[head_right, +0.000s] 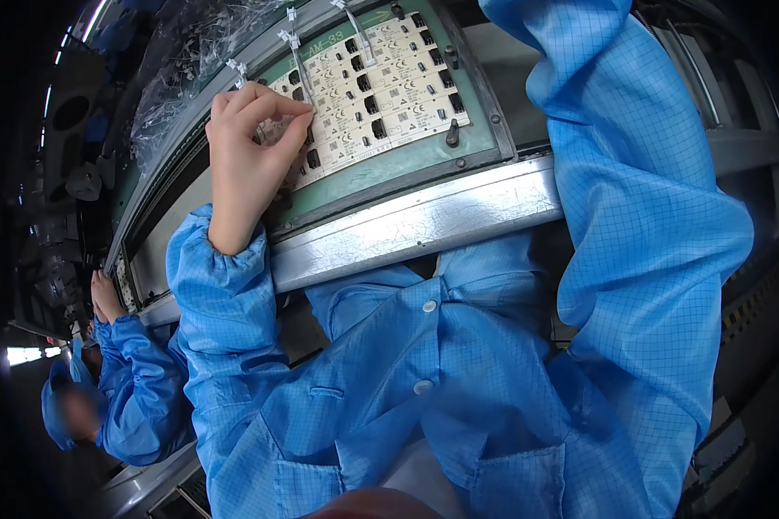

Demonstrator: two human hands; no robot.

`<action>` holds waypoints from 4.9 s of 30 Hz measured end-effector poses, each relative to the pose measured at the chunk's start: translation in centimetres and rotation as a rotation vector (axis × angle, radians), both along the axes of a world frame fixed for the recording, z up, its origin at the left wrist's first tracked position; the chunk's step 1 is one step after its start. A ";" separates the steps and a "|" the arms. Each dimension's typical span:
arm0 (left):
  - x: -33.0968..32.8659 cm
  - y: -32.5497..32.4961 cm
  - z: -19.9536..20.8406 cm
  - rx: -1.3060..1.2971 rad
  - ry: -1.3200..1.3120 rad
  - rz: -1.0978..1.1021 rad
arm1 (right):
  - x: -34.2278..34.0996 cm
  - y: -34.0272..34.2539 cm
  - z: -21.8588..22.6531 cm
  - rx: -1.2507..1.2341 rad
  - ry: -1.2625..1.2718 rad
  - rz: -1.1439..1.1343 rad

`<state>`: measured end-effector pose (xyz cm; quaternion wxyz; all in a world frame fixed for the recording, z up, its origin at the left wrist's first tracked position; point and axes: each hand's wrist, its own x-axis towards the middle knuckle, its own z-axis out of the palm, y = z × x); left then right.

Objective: Assembling electronic components onto circuit boards on a production line.

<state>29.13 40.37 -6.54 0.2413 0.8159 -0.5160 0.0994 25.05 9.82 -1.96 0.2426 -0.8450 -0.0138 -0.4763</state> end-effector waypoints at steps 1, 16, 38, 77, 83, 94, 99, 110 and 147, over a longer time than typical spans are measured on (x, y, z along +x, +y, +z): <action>0.0 0.0 0.0 0.008 -0.007 0.002 | -0.1 -0.1 0.1 -0.009 -0.004 -0.009; 0.3 -0.3 0.4 0.019 0.025 -0.059 | -4.5 0.2 0.8 0.324 0.148 0.218; 12.7 -16.7 0.1 0.085 -0.456 0.068 | -8.6 5.5 -4.8 0.007 0.380 0.276; 10.9 -0.9 1.8 -0.295 0.676 -0.226 | -8.8 10.2 -3.7 -0.497 0.611 0.122; 9.3 0.6 4.0 -0.336 0.653 -0.209 | -9.9 11.1 -2.8 -0.528 0.647 0.122; 3.7 6.2 0.3 -0.383 -0.074 -0.034 | 0.6 -0.3 -3.8 -0.094 0.598 -0.245; 0.8 6.5 -1.6 -0.068 0.099 0.066 | 3.6 2.2 -5.2 -0.179 0.624 -0.471; 0.4 6.5 -1.6 -0.002 0.010 0.084 | 3.4 -1.8 -5.6 -0.078 0.280 -0.203; -2.0 6.6 0.3 0.139 -0.262 0.020 | 2.6 -3.9 -6.1 -0.233 0.434 -0.123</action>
